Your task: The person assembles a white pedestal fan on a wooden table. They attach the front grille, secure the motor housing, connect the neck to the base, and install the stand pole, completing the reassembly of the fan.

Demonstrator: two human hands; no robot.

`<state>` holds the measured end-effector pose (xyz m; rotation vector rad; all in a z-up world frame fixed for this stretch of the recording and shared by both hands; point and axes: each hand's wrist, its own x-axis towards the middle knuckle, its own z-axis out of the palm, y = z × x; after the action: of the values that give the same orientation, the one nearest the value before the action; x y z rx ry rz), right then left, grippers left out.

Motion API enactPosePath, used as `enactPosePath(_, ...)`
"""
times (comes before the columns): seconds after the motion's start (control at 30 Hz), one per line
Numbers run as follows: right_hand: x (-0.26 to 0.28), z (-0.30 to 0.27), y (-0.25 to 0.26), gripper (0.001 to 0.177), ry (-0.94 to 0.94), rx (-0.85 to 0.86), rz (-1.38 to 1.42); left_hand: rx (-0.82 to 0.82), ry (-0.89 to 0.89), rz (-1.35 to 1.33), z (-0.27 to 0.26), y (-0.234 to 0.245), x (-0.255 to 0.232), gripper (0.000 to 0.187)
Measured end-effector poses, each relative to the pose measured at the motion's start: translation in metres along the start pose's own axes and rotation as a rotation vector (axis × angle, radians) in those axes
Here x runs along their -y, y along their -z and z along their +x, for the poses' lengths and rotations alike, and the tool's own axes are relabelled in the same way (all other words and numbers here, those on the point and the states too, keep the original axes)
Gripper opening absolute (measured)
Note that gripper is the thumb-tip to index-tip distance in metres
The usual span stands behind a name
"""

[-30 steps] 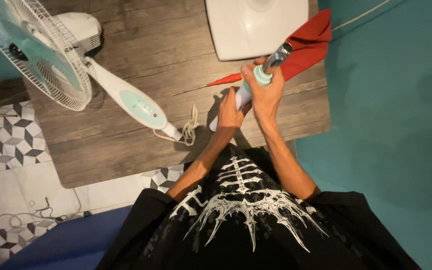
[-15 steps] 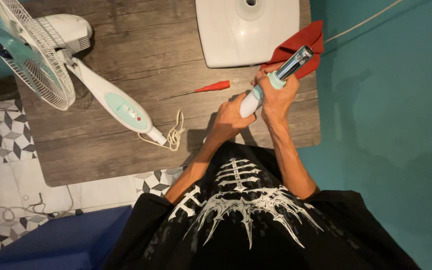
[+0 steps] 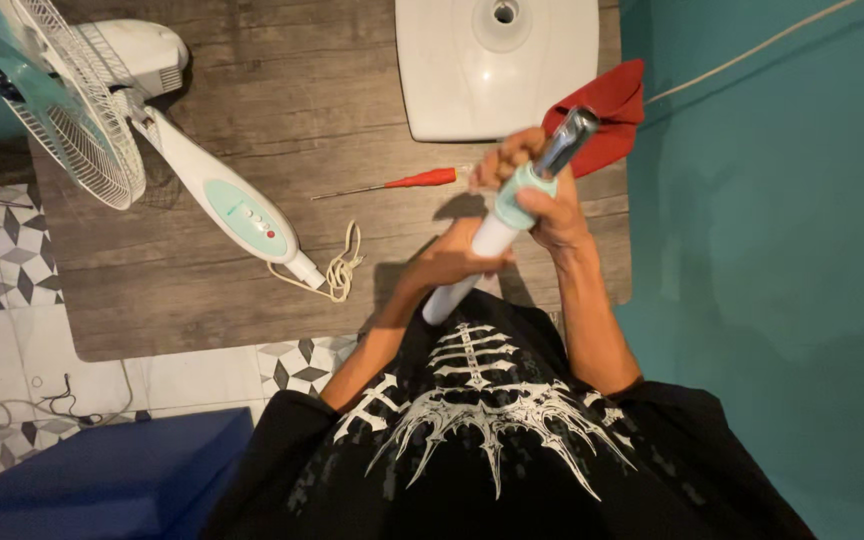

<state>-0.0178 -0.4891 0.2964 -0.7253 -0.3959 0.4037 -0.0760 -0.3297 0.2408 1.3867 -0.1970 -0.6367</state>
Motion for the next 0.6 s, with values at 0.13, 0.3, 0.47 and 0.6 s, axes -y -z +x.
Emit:
enactPosePath(0.13,-0.007,-0.001,-0.011,0.042,0.098,-0.505,-0.521,-0.648,-0.198,0.336,0.001,-0.016,-0.005,0.032)
enactPosePath(0.3,-0.027,-0.01,-0.025,0.037,0.084,-0.632,-0.668,-0.782,-0.246,0.613,0.004,-0.022,0.005,0.029)
enactPosePath(0.47,-0.022,-0.015,-0.012,0.033,0.046,-0.4,-0.378,-0.451,-0.164,0.47,-0.009,-0.005,0.009,0.032)
enactPosePath(0.6,-0.001,-0.017,0.004,0.039,-0.042,0.225,-0.125,-0.019,-0.086,0.398,-0.017,0.011,0.005,0.04)
